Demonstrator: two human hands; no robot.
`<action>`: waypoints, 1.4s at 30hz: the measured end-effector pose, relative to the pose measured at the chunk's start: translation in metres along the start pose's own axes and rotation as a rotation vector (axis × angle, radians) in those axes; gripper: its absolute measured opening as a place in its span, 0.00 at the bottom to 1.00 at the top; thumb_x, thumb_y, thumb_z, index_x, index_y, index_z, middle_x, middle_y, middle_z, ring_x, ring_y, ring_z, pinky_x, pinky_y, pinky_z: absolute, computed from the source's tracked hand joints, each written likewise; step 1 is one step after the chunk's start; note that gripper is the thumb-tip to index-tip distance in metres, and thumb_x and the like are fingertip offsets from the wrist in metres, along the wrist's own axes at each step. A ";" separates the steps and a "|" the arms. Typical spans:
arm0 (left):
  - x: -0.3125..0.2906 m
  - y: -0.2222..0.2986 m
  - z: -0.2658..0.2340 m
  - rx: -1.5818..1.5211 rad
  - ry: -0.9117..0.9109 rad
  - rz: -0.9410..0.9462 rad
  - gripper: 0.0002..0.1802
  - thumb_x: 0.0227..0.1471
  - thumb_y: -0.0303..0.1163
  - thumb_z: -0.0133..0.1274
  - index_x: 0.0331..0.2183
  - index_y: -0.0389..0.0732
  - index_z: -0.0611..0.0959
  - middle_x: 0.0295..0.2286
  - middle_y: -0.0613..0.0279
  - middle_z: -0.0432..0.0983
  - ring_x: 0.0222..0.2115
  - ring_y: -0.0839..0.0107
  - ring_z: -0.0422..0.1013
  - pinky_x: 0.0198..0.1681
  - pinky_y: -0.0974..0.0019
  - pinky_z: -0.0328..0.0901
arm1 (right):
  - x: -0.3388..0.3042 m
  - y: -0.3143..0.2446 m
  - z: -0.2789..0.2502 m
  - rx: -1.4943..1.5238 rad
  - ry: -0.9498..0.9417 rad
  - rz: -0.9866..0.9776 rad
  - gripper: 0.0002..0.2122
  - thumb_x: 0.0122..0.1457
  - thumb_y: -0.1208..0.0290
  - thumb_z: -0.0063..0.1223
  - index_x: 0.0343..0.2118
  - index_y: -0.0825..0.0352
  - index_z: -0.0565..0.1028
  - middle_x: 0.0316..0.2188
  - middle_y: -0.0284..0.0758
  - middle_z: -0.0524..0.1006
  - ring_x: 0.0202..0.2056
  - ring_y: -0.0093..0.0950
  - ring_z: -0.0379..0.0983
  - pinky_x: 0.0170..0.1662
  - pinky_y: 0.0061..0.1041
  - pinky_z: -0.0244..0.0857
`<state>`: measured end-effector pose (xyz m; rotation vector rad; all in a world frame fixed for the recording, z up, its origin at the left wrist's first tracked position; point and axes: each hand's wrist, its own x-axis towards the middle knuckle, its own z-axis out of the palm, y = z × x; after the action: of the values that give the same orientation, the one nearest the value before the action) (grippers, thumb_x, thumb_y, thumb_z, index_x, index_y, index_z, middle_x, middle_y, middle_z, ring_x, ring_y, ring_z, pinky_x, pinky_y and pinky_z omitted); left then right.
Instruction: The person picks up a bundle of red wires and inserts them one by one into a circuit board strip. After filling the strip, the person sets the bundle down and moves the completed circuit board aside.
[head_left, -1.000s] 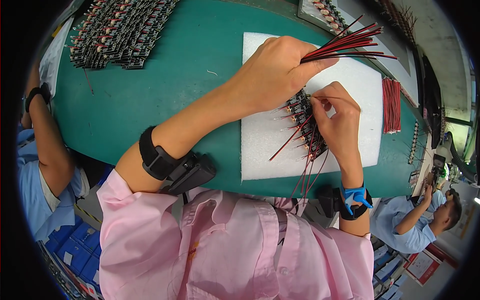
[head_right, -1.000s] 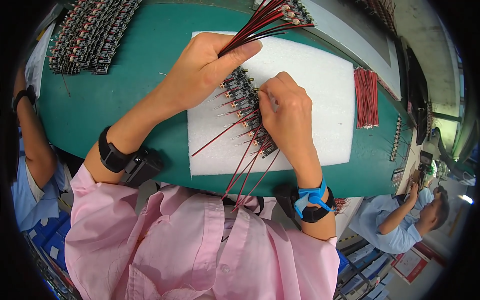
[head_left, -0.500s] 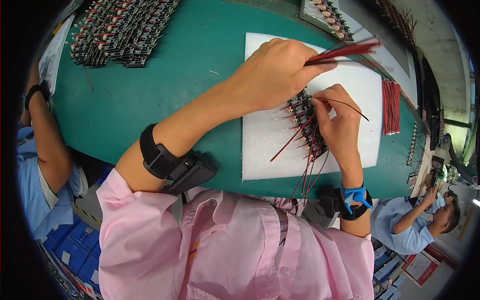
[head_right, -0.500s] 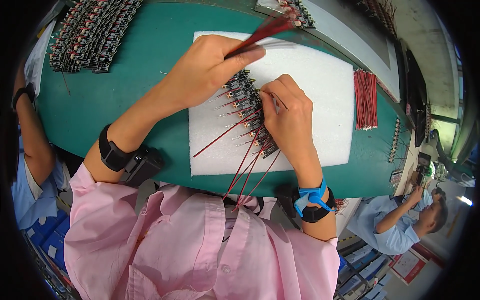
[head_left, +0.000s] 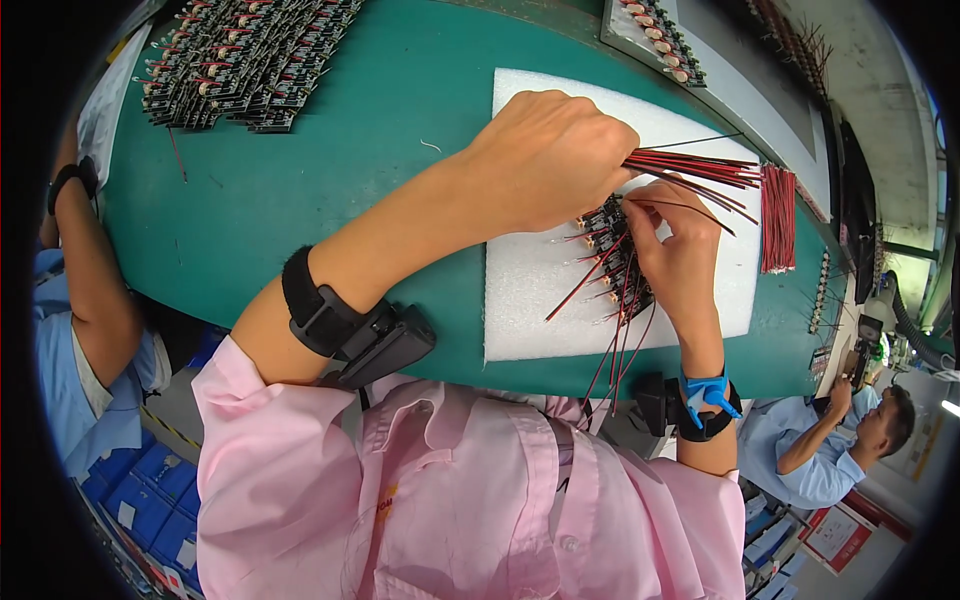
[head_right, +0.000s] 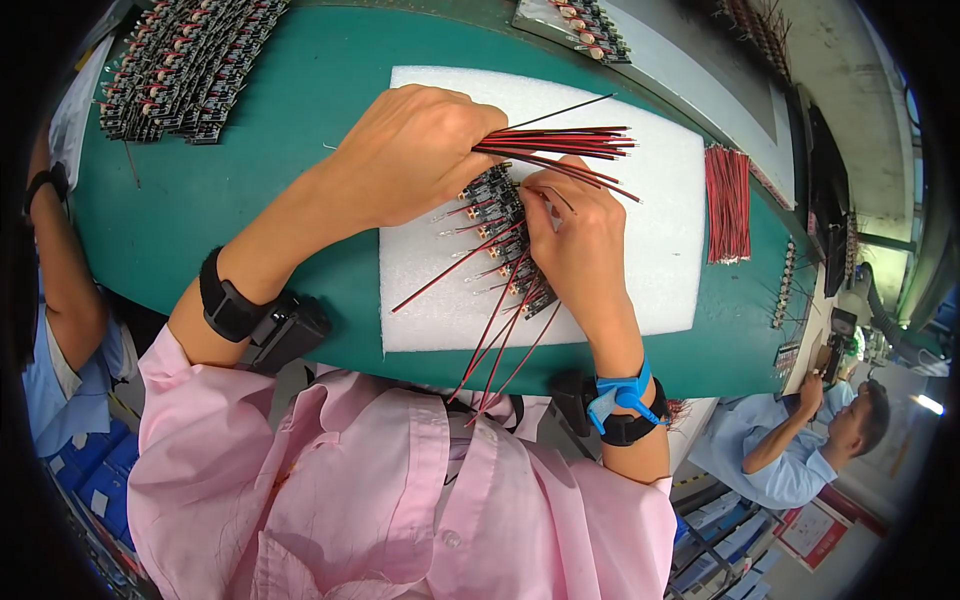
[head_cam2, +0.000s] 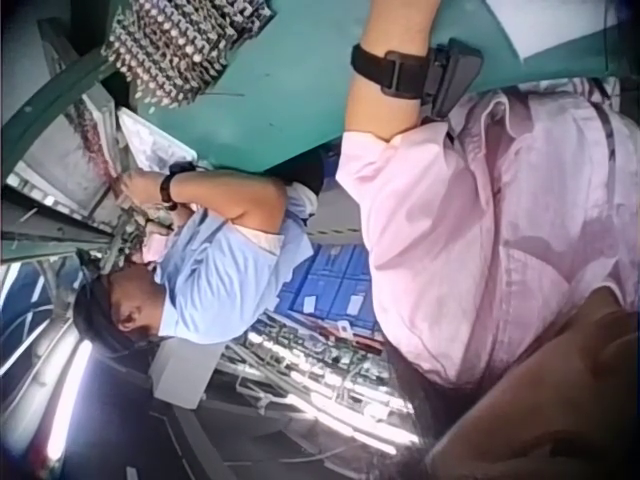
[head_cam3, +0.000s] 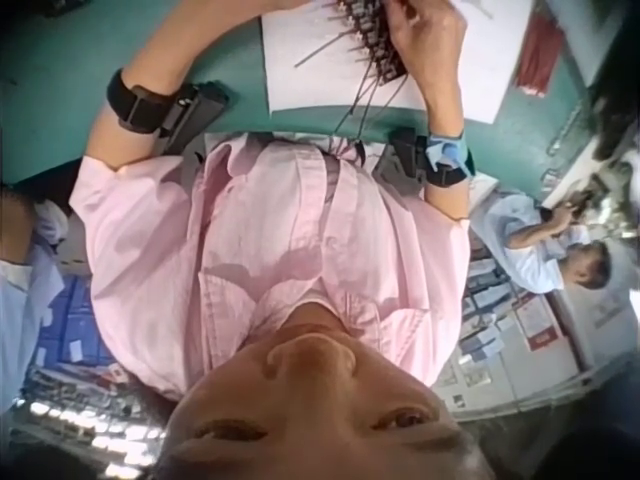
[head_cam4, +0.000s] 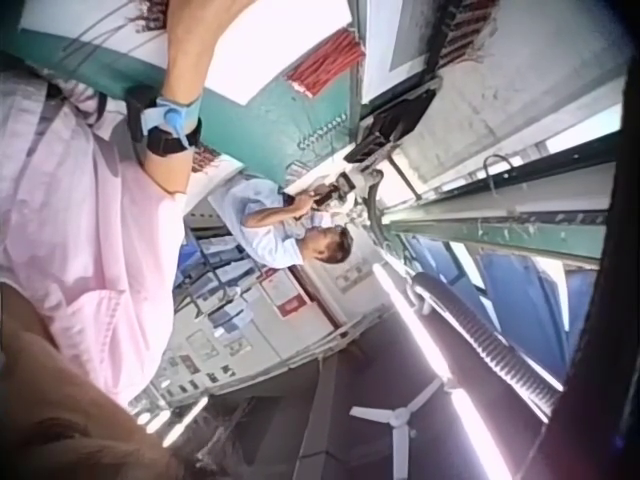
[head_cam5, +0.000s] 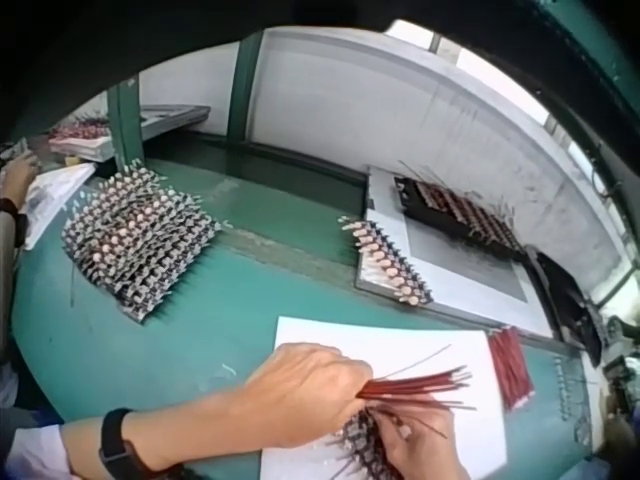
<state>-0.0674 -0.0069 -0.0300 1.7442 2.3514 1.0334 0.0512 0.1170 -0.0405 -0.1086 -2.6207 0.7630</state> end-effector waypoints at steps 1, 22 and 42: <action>0.000 0.000 -0.001 -0.008 -0.001 -0.006 0.08 0.39 0.30 0.48 0.19 0.35 0.72 0.15 0.49 0.67 0.21 0.53 0.64 0.25 0.57 0.58 | 0.001 -0.001 -0.001 -0.007 -0.016 0.002 0.02 0.40 0.85 0.49 0.20 0.75 0.71 0.17 0.36 0.69 0.18 0.24 0.63 0.23 0.18 0.59; 0.008 -0.018 0.008 -1.768 0.127 -0.561 0.17 0.51 0.40 0.38 0.24 0.35 0.69 0.15 0.63 0.65 0.14 0.72 0.65 0.18 0.70 0.63 | 0.012 -0.020 -0.024 -0.227 -0.181 -0.047 0.03 0.42 0.79 0.49 0.22 0.73 0.70 0.16 0.34 0.67 0.18 0.24 0.63 0.23 0.20 0.57; 0.009 0.014 0.006 -1.669 0.284 -0.588 0.16 0.53 0.39 0.36 0.30 0.34 0.70 0.28 0.55 0.69 0.27 0.71 0.68 0.26 0.72 0.64 | 0.034 -0.029 -0.021 0.693 -0.207 0.453 0.05 0.49 0.74 0.46 0.22 0.71 0.68 0.15 0.31 0.69 0.13 0.16 0.61 0.16 0.12 0.53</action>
<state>-0.0563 0.0063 -0.0244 0.2575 0.9491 2.0716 0.0296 0.1097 0.0036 -0.4462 -2.3689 1.8753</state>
